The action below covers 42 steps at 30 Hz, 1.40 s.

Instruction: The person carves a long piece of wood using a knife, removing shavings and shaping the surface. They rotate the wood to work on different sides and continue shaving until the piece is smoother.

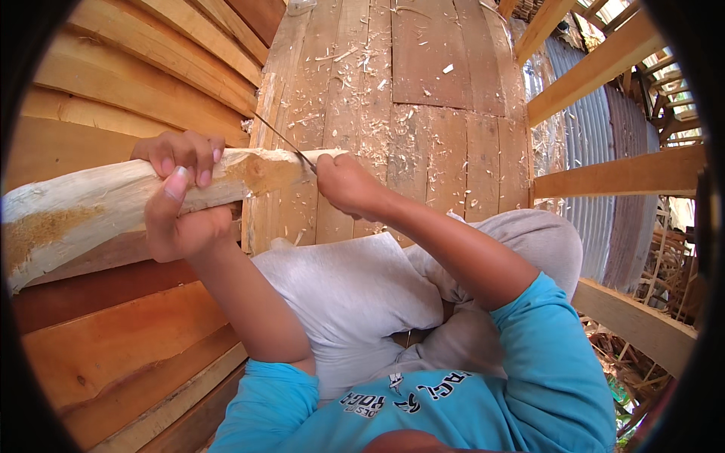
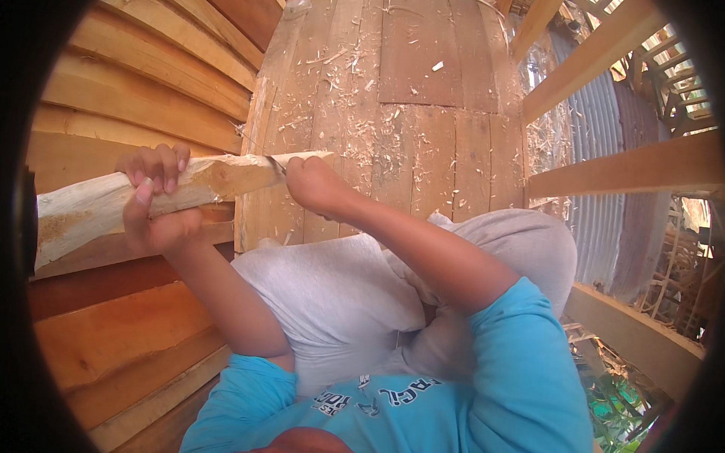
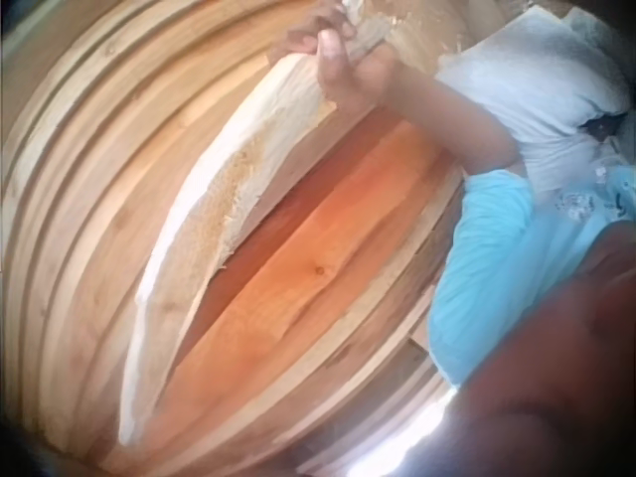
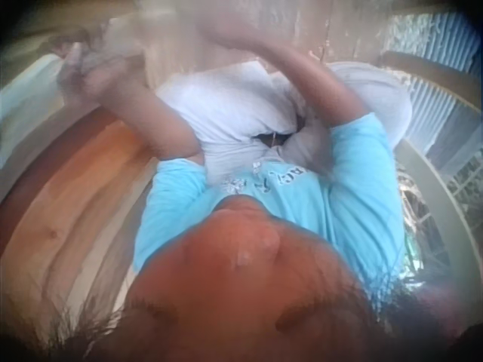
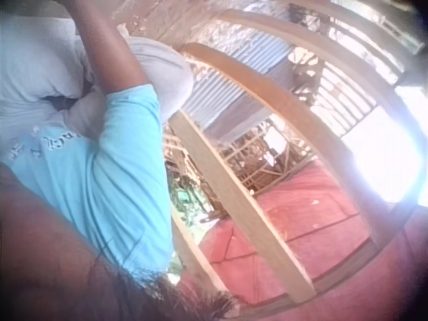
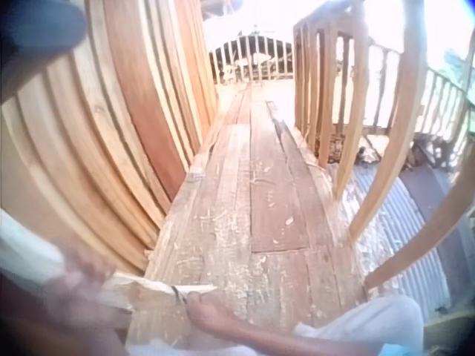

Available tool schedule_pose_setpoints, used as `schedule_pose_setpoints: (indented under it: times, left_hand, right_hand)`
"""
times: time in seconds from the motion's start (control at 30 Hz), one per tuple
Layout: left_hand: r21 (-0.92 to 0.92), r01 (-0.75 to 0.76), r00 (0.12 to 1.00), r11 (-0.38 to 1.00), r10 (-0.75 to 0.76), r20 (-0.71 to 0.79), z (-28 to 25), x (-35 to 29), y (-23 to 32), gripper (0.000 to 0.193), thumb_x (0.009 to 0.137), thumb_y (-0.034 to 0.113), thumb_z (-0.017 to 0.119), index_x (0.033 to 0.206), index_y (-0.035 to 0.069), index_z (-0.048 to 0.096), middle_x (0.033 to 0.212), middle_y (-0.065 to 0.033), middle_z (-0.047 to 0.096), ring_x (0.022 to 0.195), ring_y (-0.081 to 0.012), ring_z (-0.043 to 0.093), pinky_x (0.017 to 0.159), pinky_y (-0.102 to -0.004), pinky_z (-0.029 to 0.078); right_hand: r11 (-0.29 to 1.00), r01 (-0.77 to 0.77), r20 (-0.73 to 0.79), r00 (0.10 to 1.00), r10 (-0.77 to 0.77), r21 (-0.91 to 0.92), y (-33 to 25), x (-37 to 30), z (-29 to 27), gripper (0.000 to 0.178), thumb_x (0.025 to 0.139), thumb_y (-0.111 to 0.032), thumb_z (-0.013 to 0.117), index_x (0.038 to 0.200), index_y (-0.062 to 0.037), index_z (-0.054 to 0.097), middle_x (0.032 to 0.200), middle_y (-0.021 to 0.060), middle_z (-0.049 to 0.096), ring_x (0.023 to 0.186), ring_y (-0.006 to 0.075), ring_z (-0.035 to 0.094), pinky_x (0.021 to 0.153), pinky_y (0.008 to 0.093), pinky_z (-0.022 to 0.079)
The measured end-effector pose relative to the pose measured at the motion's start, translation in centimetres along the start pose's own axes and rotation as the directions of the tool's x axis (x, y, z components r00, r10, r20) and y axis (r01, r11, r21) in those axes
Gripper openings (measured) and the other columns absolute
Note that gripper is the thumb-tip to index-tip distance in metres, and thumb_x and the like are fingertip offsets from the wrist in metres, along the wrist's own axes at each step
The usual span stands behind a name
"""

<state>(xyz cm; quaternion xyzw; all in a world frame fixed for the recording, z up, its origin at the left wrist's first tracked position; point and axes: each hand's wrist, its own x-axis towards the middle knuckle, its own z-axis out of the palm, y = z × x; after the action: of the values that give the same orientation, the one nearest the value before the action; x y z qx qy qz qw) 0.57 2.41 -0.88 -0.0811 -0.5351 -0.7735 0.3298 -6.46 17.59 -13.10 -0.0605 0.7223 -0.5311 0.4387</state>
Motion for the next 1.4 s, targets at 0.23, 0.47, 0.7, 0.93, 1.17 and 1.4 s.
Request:
schedule_pose_setpoints:
  times: [0.23, 0.47, 0.7, 0.93, 1.17, 1.4]
  left_hand:
    - [0.067, -0.02, 1.0, 0.998, 0.02, 0.002, 1.0, 0.2, 0.0, 0.02, 0.067, 0.008, 0.056, 0.085, 0.009, 0.045, 0.069, -0.0041, 0.039, 0.063, -0.0155, 0.039, 0.073, -0.0368, 0.036]
    - [0.053, -0.027, 0.999, 0.998, 0.025, 0.028, 1.9, 0.4, -0.4, 0.02, 0.067, 0.008, 0.055, 0.084, 0.009, 0.045, 0.069, -0.0043, 0.04, 0.063, -0.0156, 0.04, 0.072, -0.0367, 0.036]
    - [0.008, -0.01, 0.998, 1.0, 0.01, 0.059, 1.2, 0.2, -0.2, 0.02, 0.066, 0.008, 0.055, 0.083, 0.009, 0.045, 0.069, -0.0041, 0.04, 0.062, -0.0158, 0.04, 0.072, -0.0369, 0.036]
    - [0.035, -0.013, 0.99, 0.999, 0.008, 0.143, 0.4, -0.2, 0.0, 0.02, 0.068, 0.008, 0.055, 0.084, 0.009, 0.043, 0.069, -0.0043, 0.038, 0.062, -0.0154, 0.039, 0.071, -0.037, 0.036]
    - [0.026, -0.024, 0.99, 0.999, 0.02, 0.143, 0.4, 0.1, 0.0, 0.02, 0.069, 0.01, 0.056, 0.084, 0.009, 0.043, 0.069, -0.0046, 0.039, 0.062, -0.0156, 0.04, 0.071, -0.0363, 0.035]
    - [0.149, -0.066, 0.996, 0.987, 0.073, -0.044, 0.6, -0.1, 0.2, 0.03, 0.077, 0.019, 0.061, 0.101, 0.006, 0.047, 0.072, -0.0062, 0.043, 0.067, -0.0178, 0.044, 0.072, -0.0382, 0.038]
  right_hand:
    - [0.997, -0.071, 0.01, 0.997, 0.07, 0.036, 2.5, 1.9, -0.8, 0.048, 0.096, -0.031, 0.03, 0.077, 0.0049, 0.054, 0.062, 0.0149, 0.054, 0.043, 0.0235, 0.05, 0.04, 0.0445, 0.04]
    - [0.99, -0.141, 0.069, 0.988, 0.139, 0.016, 5.0, 4.5, -3.0, 0.05, 0.096, -0.026, 0.028, 0.075, 0.0093, 0.056, 0.06, 0.0189, 0.056, 0.046, 0.0262, 0.055, 0.043, 0.0451, 0.043]
    - [0.995, -0.101, 0.071, 0.992, 0.101, -0.003, 3.3, 2.8, -2.3, 0.039, 0.095, -0.024, 0.033, 0.072, 0.0013, 0.053, 0.053, 0.0102, 0.048, 0.039, 0.0218, 0.046, 0.037, 0.0411, 0.037]
    - [0.999, -0.042, -0.012, 0.999, 0.041, -0.012, 1.3, 1.2, -1.4, 0.031, 0.092, -0.013, 0.033, 0.075, 0.0042, 0.053, 0.052, 0.0105, 0.048, 0.038, 0.0203, 0.045, 0.035, 0.0412, 0.035]
    - [0.98, -0.08, 0.021, 0.996, 0.086, -0.185, 2.3, 2.5, -2.6, 0.039, 0.096, -0.024, 0.035, 0.07, 0.0008, 0.049, 0.055, 0.0078, 0.046, 0.043, 0.0198, 0.047, 0.037, 0.0398, 0.038]
    - [0.989, 0.135, 0.052, 0.99, -0.132, -0.055, 1.3, 1.3, -1.6, 0.044, 0.101, -0.036, 0.042, 0.085, 0.0021, 0.057, 0.063, 0.0057, 0.047, 0.05, 0.0186, 0.049, 0.045, 0.0387, 0.042]
